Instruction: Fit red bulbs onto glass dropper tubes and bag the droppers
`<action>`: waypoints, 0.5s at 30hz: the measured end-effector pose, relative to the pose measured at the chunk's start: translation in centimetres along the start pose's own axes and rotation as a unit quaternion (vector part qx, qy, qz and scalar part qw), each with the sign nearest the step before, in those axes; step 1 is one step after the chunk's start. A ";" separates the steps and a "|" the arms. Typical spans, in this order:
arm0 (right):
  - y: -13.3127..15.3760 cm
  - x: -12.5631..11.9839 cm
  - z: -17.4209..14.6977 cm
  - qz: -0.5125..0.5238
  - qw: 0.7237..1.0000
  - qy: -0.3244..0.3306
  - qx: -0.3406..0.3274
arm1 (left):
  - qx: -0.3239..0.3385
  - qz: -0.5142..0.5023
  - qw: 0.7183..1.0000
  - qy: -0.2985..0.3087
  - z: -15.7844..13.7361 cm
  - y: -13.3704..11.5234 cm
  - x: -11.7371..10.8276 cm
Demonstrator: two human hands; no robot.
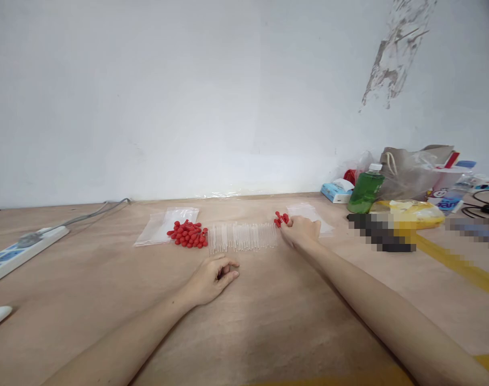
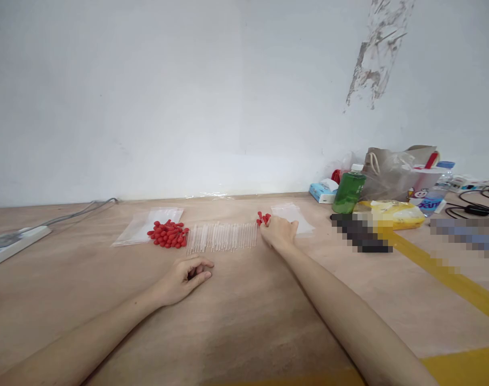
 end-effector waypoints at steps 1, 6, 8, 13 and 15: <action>0.2 0.4 -0.1 -0.010 1.000 0.000 -0.001 | 0.004 0.000 1.000 -0.002 0.0 0.0 0.0; 0.2 0.6 -0.3 -0.036 0.999 0.001 -0.006 | 0.011 0.001 1.000 -0.004 0.0 0.0 0.0; -0.1 0.1 -0.4 -0.037 0.999 -0.008 -0.002 | 0.009 0.004 1.000 -0.003 0.0 0.0 0.0; -0.5 -0.4 -0.2 -0.058 0.998 0.001 0.005 | 0.007 0.004 1.000 0.001 0.0 0.1 0.1; -0.5 -0.2 -0.2 -0.069 0.997 0.016 -0.003 | 0.006 0.008 1.000 0.004 0.0 0.1 0.1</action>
Point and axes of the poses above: each hand's wrist, its own z-axis towards the middle knuckle, its own x-axis out of the palm, y = z × x, the point moved 5 cm from there along z, towards the middle knuckle, and after that the axes turned 1 degree about z, right-handed, at the moved point
